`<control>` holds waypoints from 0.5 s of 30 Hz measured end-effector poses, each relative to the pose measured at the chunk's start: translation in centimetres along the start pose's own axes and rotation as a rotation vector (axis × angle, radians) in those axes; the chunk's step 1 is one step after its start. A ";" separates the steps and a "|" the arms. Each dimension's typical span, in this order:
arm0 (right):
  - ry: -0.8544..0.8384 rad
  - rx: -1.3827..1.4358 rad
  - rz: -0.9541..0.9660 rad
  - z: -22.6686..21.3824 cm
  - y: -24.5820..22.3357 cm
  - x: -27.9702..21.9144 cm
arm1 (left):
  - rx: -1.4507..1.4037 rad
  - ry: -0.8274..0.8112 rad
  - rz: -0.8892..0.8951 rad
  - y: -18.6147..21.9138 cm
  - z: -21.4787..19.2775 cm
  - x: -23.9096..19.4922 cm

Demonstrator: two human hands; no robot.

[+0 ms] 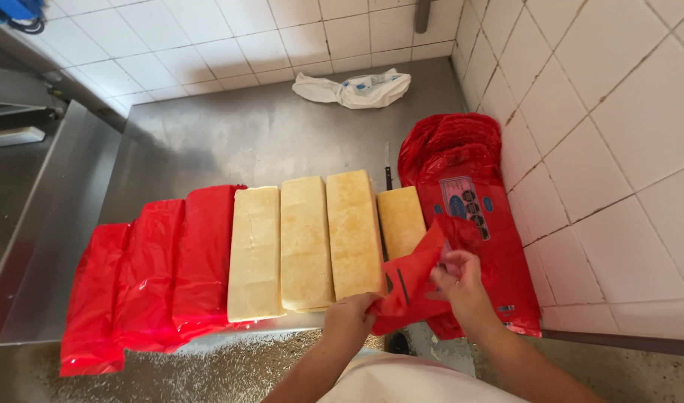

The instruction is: Removing red plastic packaging from large blocks of cheese and arranging them on a stainless steel work surface.

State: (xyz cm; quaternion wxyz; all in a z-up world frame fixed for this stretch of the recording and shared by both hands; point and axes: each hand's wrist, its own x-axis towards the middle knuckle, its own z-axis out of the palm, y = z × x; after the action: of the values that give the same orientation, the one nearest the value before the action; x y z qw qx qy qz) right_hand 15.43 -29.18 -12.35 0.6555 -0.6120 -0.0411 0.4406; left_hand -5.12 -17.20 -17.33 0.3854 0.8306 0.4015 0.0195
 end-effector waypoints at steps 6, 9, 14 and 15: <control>-0.512 -1.090 -0.449 -0.9 0.0 0.1 | 0.150 0.033 0.561 4.0 0.1 0.1; -0.181 -1.008 -0.518 -3.0 -0.3 2.4 | 0.072 -0.039 0.557 5.6 -1.0 -1.1; -0.215 0.213 -0.293 -2.4 -3.1 -1.0 | -0.120 0.106 -0.017 3.4 -3.2 0.7; -0.208 0.214 -0.287 -1.6 -3.3 -2.0 | -0.120 0.097 -0.020 2.4 -2.6 1.8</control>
State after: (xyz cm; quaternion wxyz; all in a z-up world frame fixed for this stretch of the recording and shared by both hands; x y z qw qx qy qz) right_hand 16.89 -31.18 -9.05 0.7649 -0.4780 -0.1484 0.4055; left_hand -3.27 -15.27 -14.43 0.4147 0.8000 0.4261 0.0800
